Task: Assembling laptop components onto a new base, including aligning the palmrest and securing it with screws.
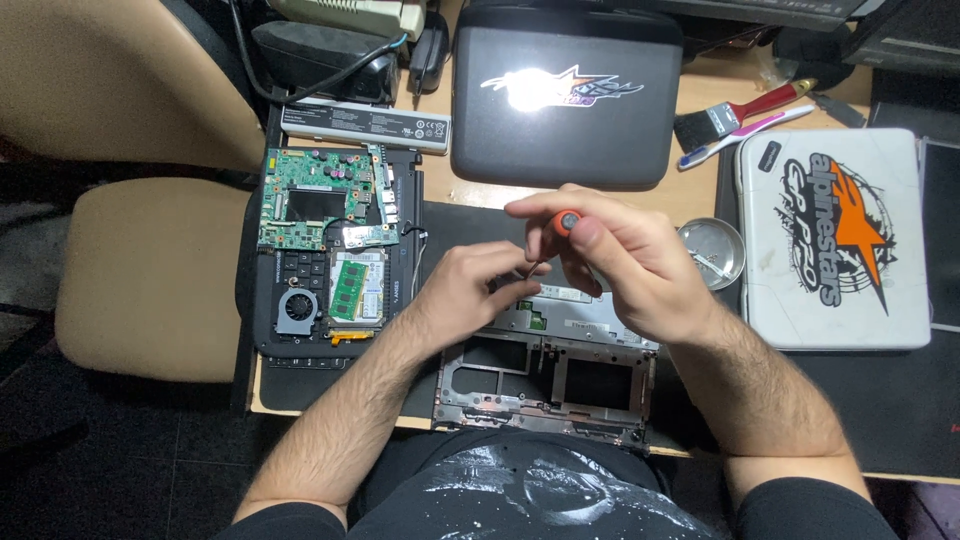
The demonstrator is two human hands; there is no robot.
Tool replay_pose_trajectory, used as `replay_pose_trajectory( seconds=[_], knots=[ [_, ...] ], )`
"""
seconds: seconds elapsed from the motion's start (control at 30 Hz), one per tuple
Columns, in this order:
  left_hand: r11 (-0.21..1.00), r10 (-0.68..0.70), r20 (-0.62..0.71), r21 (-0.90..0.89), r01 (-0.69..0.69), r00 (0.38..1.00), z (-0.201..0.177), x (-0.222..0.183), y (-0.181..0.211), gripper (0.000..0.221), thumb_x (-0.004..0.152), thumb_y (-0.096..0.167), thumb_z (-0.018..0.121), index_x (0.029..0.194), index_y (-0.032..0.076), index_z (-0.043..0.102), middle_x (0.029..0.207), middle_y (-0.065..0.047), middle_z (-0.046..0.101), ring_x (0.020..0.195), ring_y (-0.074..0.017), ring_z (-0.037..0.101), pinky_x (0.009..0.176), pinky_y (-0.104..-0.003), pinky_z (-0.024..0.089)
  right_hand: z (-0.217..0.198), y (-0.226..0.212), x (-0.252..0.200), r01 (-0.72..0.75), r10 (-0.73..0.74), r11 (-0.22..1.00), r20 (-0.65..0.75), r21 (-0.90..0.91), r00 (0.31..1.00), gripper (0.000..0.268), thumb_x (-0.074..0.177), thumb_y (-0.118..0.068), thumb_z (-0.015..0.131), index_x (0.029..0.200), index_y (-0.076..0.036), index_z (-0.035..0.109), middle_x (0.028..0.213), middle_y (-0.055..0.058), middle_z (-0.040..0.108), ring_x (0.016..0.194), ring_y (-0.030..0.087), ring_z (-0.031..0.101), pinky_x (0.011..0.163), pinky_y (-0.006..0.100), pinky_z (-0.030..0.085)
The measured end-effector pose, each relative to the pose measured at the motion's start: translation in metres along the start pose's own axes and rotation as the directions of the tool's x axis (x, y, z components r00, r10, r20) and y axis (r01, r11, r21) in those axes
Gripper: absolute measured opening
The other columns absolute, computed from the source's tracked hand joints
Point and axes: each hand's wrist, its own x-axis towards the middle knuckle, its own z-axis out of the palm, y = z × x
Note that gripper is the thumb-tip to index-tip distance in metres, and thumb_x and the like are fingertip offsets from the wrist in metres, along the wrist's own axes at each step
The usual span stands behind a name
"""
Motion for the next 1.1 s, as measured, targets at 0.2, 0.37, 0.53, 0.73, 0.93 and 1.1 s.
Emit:
replay_pose_trajectory(
  seconds=[0.2,0.37,0.53,0.73,0.93,1.1],
  knots=[
    [0.996,-0.039,0.001,0.085,0.038,0.999,0.006,-0.008,-0.021,0.01,0.107,0.008,0.094,0.116,0.009,0.089,0.107,-0.006,0.094,0.086,-0.0235,0.088,0.082,-0.038,0.067,-0.002,0.027,-0.006,0.043,-0.062,0.949,0.053,0.311,0.997,0.051,0.127,-0.046,0.066,0.154,-0.005,0.053,0.116,0.023,0.082,0.079,0.011,0.055,0.075,0.024,0.048],
    [0.973,-0.196,-0.033,0.119,0.199,0.98,0.014,-0.007,-0.035,0.019,0.106,0.025,0.096,0.096,0.02,0.08,0.087,-0.001,0.086,0.087,-0.029,0.088,0.077,-0.041,0.07,0.017,0.065,-0.001,0.174,-0.178,0.984,-0.141,-0.035,0.974,0.025,0.101,0.0,0.096,0.112,-0.002,0.073,0.105,0.014,0.082,0.09,0.017,0.078,0.081,0.03,0.068],
    [0.978,-0.121,-0.11,0.156,0.137,0.987,0.02,-0.008,-0.037,0.033,0.11,0.038,0.092,0.091,0.019,0.071,0.079,-0.005,0.076,0.079,-0.0333,0.083,0.071,-0.044,0.067,0.031,0.103,-0.014,0.18,-0.24,0.957,-0.272,-0.229,0.932,0.017,0.097,0.007,0.099,0.098,-0.002,0.085,0.091,0.01,0.081,0.08,0.017,0.08,0.072,0.03,0.071],
    [0.956,-0.269,-0.054,0.103,0.273,0.962,0.001,-0.004,-0.019,0.018,0.098,0.022,0.102,0.106,0.023,0.085,0.086,0.001,0.082,0.086,-0.0228,0.086,0.08,-0.037,0.07,0.026,0.108,-0.021,0.161,-0.274,0.86,-0.171,-0.484,0.947,0.021,0.106,0.006,0.088,0.117,-0.011,0.095,0.099,0.008,0.093,0.087,0.03,0.092,0.075,0.042,0.073],
    [0.891,-0.296,0.11,0.39,0.233,0.949,-0.009,-0.012,-0.005,0.032,0.098,0.005,0.092,0.13,0.007,0.086,0.116,-0.012,0.087,0.114,-0.0333,0.084,0.1,-0.047,0.07,0.023,0.099,-0.021,0.16,-0.275,0.865,-0.183,-0.475,0.944,0.015,0.12,-0.002,0.073,0.127,-0.005,0.086,0.094,0.012,0.092,0.081,0.028,0.09,0.078,0.045,0.073],
    [0.867,-0.321,0.151,0.444,0.226,0.935,-0.007,-0.006,0.003,0.024,0.102,0.008,0.089,0.126,0.005,0.09,0.117,-0.014,0.083,0.114,-0.0318,0.079,0.099,-0.046,0.068,0.005,0.118,-0.036,0.103,-0.269,0.865,-0.281,-0.492,0.921,0.017,0.125,-0.011,0.073,0.138,-0.007,0.083,0.096,0.006,0.095,0.083,0.022,0.092,0.082,0.04,0.072]
  ],
)
